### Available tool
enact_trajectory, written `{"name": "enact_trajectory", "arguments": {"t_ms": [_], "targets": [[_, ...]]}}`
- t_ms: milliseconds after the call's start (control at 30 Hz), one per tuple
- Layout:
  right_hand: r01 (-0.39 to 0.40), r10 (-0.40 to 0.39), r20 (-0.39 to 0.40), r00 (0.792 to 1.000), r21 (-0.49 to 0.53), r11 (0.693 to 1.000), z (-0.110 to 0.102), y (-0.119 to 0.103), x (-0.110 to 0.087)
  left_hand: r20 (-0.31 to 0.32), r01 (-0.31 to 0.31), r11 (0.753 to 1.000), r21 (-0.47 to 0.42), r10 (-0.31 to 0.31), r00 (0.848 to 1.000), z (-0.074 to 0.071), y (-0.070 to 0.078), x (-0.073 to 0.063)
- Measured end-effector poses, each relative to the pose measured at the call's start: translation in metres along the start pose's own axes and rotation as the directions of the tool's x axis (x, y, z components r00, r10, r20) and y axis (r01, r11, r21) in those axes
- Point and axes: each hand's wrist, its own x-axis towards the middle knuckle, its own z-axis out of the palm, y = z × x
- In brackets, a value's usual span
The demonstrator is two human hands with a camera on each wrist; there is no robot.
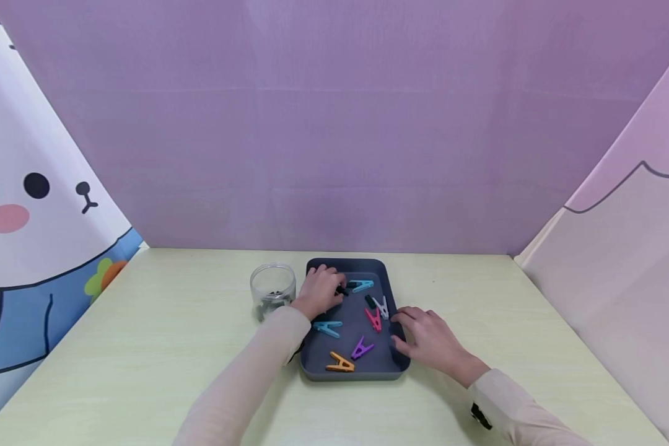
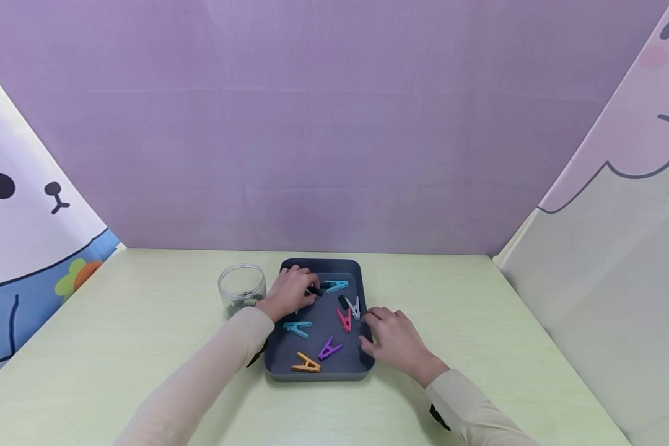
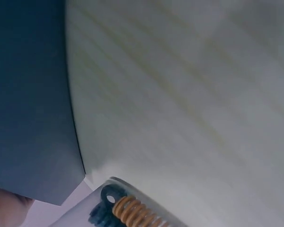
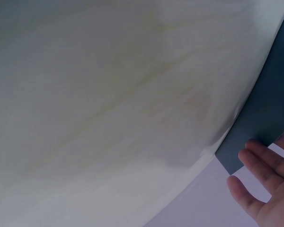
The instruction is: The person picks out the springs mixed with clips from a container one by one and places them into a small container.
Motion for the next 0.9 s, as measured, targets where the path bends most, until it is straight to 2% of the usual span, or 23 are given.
{"name": "enact_trajectory", "arguments": {"t_ms": [333,633,900], "targets": [[-0.004,0.004,0.001,1.0,0.001,1.0,-0.0002,0.0001,0.0004,0.012,-0.011,1.0,-0.012,0.011,1.0,-0.0013,0.0007,-0.0003],[0.0,0.0,-0.005,1.0,0.005,1.0,-0.0005,0.0001,0.0011,0.01,-0.049,0.999,-0.003,0.049,0.999,0.001,-0.0001,-0.0001],[0.0,0.0,-0.005,1.0,0.006,1.0,-0.0009,-0.0003,0.0011,0.035,-0.087,0.996,-0.02,0.088,0.996,-0.0003,0.0014,-0.0011]]}}
